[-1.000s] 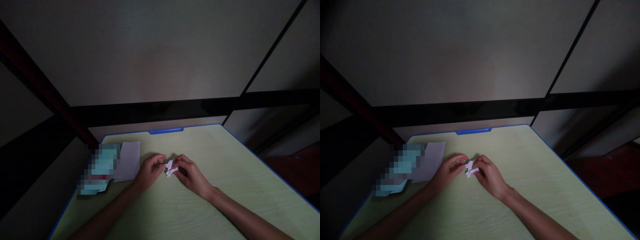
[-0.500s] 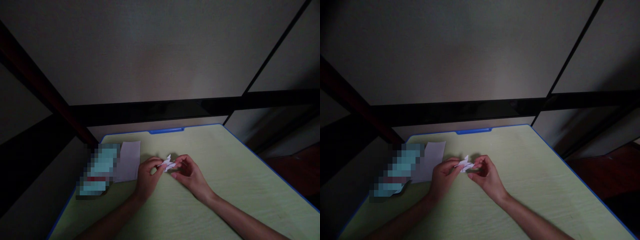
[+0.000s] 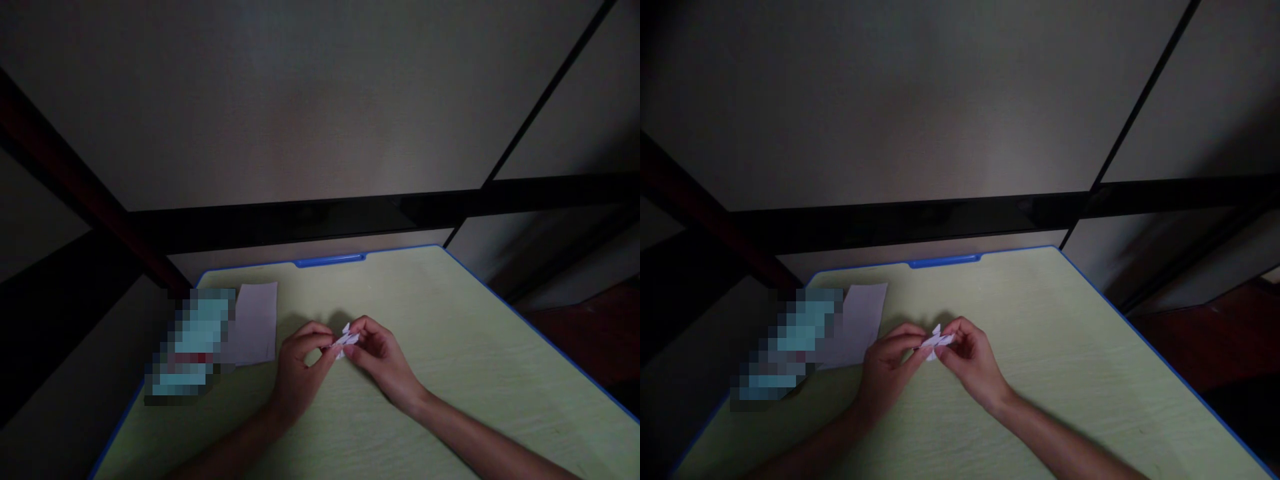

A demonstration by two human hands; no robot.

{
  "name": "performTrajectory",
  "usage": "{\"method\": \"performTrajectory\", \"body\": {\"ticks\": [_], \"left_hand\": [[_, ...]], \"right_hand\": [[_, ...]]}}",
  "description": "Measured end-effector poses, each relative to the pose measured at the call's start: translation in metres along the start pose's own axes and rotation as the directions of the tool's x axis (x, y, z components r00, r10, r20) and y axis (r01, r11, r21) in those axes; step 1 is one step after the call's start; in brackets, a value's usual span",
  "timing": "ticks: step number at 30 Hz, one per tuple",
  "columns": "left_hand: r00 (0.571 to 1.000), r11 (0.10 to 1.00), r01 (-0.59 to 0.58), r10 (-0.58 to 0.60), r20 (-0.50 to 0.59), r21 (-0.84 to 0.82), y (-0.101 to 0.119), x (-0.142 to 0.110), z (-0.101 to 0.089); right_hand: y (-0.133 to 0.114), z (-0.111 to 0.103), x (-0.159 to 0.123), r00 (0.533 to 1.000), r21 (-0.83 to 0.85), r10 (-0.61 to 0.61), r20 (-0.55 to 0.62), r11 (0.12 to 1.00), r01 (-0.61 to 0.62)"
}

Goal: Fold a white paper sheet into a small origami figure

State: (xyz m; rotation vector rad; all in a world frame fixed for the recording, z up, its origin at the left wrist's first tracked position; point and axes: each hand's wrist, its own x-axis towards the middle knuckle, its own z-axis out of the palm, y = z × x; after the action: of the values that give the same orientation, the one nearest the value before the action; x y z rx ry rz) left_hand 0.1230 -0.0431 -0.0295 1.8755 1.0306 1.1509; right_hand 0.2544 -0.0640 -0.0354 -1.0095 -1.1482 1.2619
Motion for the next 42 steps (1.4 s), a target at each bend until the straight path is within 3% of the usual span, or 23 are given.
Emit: {"method": "performTrajectory", "body": {"ticks": [6, 14, 23, 34, 37, 42], "left_hand": [[0.998, 0.996, 0.055, -0.057, -0.027, -0.071, 0.000, 0.002, -0.001], [0.965, 0.923, 0.247, -0.262, -0.012, -0.296, -0.001, 0.006, -0.001], [0.901, 0.773, 0.417, -0.420, 0.108, -0.478, -0.015, 0.006, 0.001], [0.834, 0.446, 0.477, -0.501, 0.230, -0.757, -0.018, 0.009, 0.004], [0.821, 0.410, 0.491, -0.513, 0.251, -0.768, -0.019, 0.009, 0.004], [0.822, 0.428, 0.504, -0.505, 0.264, -0.751, -0.019, 0.009, 0.005]], "right_hand": [[-0.001, 0.000, 0.000, 1.000, 0.044, 0.011, 0.004, 0.999, -0.011], [0.000, -0.001, -0.001, 0.999, 0.163, 0.026, 0.023, 0.986, -0.029], [0.004, -0.003, 0.001, 0.997, 0.258, 0.014, 0.077, 0.966, -0.033], [0.006, -0.004, 0.000, 0.995, 0.287, 0.021, 0.102, 0.956, -0.050], [0.006, -0.004, 0.000, 0.995, 0.282, 0.017, 0.099, 0.958, -0.044], [0.005, -0.003, 0.001, 0.997, 0.276, -0.005, 0.083, 0.961, -0.019]]}}
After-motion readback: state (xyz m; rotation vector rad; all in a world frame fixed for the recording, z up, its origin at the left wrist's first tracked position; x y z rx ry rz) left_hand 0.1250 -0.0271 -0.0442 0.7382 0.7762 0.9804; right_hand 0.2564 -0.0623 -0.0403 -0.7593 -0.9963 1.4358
